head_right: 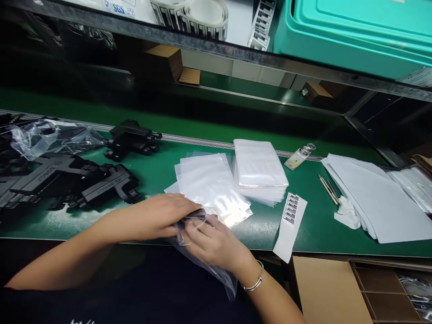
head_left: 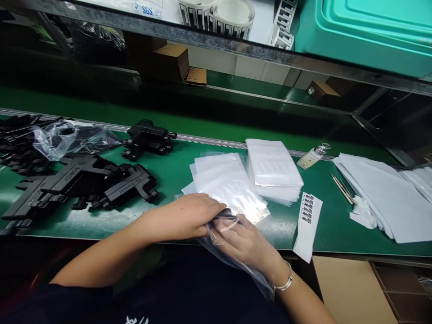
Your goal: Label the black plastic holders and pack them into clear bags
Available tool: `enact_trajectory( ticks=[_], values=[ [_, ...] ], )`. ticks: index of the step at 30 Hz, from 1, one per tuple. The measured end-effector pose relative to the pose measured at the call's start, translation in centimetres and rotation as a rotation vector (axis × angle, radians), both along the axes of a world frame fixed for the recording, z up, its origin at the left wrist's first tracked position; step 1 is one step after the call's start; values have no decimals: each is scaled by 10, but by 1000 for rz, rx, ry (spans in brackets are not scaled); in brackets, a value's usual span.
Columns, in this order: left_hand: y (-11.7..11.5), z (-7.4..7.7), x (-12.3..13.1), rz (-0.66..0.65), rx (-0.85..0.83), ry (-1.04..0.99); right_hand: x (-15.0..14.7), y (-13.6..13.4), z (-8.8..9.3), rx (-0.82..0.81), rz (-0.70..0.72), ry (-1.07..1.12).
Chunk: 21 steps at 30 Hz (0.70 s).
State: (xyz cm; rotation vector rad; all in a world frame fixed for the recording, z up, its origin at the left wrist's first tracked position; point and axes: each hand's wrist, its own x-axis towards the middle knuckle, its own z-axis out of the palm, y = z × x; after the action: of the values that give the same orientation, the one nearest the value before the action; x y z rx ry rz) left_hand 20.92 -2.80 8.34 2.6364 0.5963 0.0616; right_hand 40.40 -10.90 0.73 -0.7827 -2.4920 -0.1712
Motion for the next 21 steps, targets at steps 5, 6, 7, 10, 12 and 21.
enact_trajectory(
  ticks=[5,6,7,10,12,21],
  values=[
    [8,-23,-13,136,-429,8,8,10,21,-7,-27,121],
    [8,-33,-15,247,-504,-77,15,13,24,-88,-167,265],
    [7,-42,-17,365,-575,-175,23,15,26,-149,-332,447],
    [5,-68,-18,618,-735,-451,36,15,30,-113,-585,847],
    [0,-77,-13,640,-776,-492,29,11,33,-25,-436,691],
    [-35,-88,14,182,-215,-242,35,5,48,-836,-8,147]
  ],
)
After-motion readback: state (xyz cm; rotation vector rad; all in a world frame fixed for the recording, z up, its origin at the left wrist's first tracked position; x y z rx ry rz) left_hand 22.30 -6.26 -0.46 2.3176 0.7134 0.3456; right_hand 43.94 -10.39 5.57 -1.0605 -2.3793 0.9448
